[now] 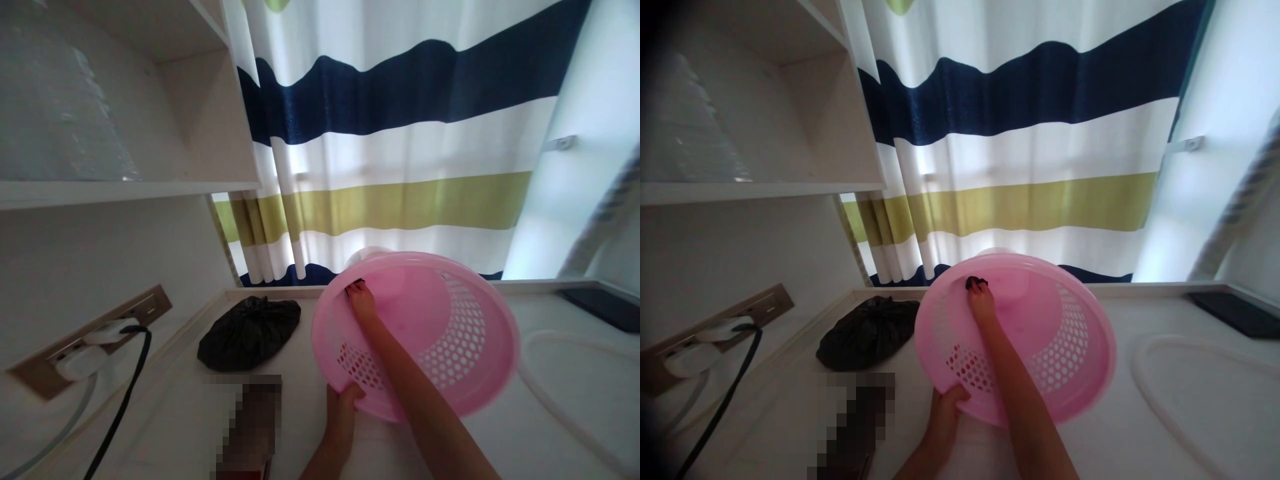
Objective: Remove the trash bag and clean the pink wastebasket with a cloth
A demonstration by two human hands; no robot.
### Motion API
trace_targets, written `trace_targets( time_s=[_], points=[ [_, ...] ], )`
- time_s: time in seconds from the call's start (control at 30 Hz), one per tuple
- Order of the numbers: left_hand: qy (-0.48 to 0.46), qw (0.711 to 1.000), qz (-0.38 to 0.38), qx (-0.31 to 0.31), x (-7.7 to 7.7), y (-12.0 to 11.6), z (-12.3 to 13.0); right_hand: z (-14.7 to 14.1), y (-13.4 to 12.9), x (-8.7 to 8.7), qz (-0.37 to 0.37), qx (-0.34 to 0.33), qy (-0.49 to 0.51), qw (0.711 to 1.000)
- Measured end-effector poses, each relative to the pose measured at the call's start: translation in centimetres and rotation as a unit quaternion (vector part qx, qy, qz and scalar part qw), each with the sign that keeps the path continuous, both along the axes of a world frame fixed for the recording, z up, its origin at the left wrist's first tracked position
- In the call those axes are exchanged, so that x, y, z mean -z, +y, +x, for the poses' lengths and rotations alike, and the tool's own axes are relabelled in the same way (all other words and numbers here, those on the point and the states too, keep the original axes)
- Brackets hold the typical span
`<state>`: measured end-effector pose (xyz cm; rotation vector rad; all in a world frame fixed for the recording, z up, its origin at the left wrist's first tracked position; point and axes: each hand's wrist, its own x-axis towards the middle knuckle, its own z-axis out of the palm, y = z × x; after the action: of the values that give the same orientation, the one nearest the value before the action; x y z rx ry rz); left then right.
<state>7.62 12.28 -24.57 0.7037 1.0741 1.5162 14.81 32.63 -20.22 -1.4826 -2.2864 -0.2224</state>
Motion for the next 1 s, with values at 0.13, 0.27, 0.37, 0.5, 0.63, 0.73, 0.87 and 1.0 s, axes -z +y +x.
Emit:
trace_targets(
  time_s=[0.13,0.27,0.37,0.5,0.63,0.73,0.87,1.0],
  points=[
    [-0.027,0.999,0.022,0.016,-0.6,0.0,0.0,0.1,-0.4,1.2,-0.020,0.041,0.015,0.999],
    [-0.037,0.998,0.041,0.023,-0.8,-0.2,0.2,0.9,-0.7,1.7,-0.055,0.077,0.026,0.995],
    [-0.068,0.997,0.041,0.021,-0.9,-0.3,0.4,2.1,-0.8,2.0,-0.081,0.096,0.034,0.991],
    [-0.125,0.992,0.025,0.025,-1.4,-0.5,0.7,4.0,-0.9,2.0,-0.110,0.102,0.047,0.988],
    [-0.134,0.990,0.042,0.031,-1.8,-0.7,0.7,5.2,-1.7,1.7,-0.128,0.109,0.058,0.984],
    [-0.117,0.991,0.050,0.028,-2.0,-0.9,0.8,5.6,-2.7,1.4,-0.134,0.106,0.061,0.983],
    [-0.109,0.992,0.060,0.024,-2.4,-1.4,1.0,6.0,-4.2,1.1,-0.136,0.103,0.051,0.984],
    [-0.104,0.991,0.076,0.029,-2.2,-1.6,1.2,6.3,-5.7,0.7,-0.127,0.106,0.033,0.986]
  ],
)
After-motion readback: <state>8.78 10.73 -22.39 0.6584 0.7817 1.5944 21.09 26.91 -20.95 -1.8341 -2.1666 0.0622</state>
